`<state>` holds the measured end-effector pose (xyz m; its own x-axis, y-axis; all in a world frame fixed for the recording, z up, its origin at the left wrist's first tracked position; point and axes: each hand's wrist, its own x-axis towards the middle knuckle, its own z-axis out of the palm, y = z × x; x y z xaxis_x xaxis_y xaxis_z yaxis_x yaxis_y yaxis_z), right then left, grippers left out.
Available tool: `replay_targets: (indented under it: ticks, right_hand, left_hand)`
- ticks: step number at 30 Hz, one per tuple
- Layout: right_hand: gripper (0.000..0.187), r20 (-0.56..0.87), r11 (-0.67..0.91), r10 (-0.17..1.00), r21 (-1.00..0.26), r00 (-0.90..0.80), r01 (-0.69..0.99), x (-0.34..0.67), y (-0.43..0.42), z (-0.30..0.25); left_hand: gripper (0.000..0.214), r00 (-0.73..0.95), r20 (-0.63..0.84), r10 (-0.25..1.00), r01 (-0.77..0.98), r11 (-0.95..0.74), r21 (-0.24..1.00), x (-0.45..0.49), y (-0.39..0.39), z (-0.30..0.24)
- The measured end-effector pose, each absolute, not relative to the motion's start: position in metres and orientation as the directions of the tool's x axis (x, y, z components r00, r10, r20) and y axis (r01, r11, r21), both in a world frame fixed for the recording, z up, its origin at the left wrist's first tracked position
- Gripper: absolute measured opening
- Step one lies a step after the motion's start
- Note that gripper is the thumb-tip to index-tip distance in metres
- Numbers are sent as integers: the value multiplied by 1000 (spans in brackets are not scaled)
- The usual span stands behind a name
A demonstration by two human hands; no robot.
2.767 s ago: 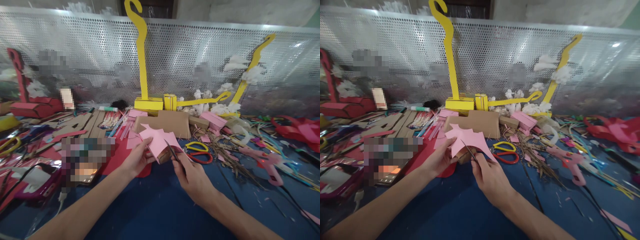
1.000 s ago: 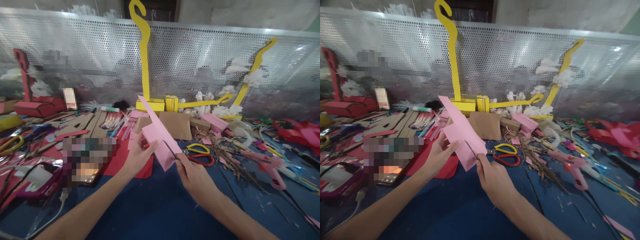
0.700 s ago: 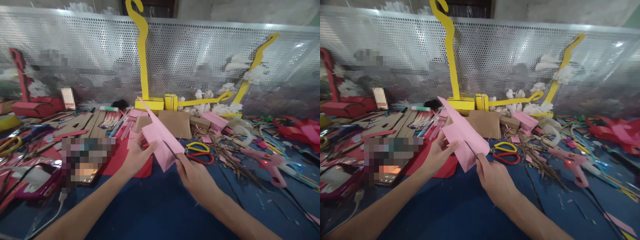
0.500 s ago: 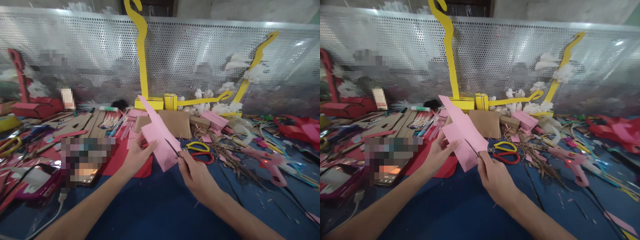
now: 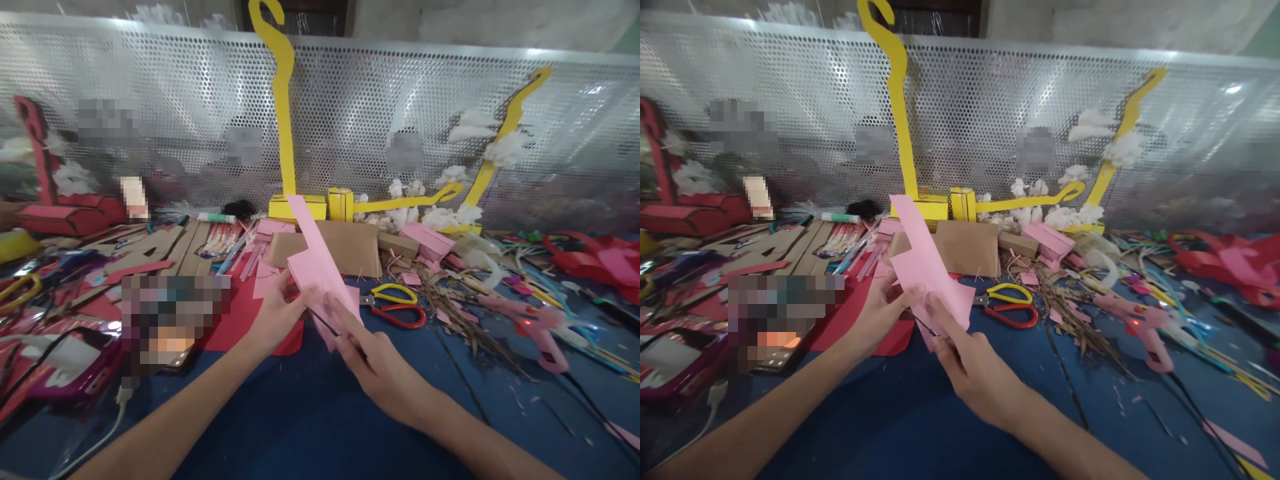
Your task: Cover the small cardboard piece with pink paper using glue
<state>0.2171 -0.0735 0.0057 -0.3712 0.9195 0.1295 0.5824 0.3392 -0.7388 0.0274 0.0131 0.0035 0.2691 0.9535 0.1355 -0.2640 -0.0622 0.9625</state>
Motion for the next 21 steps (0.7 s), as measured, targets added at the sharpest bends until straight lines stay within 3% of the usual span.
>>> replay_targets:
  ticks: [9,21]
  right_hand:
    - [60,64,201,919,-925,-388,322,216,-74,3]
    - [57,80,146,972,-943,-221,298,216,-75,3]
  left_hand:
    - [56,253,149,956,-313,-65,948,26,12,6]
    - [57,199,142,970,-313,-75,947,23,15,4]
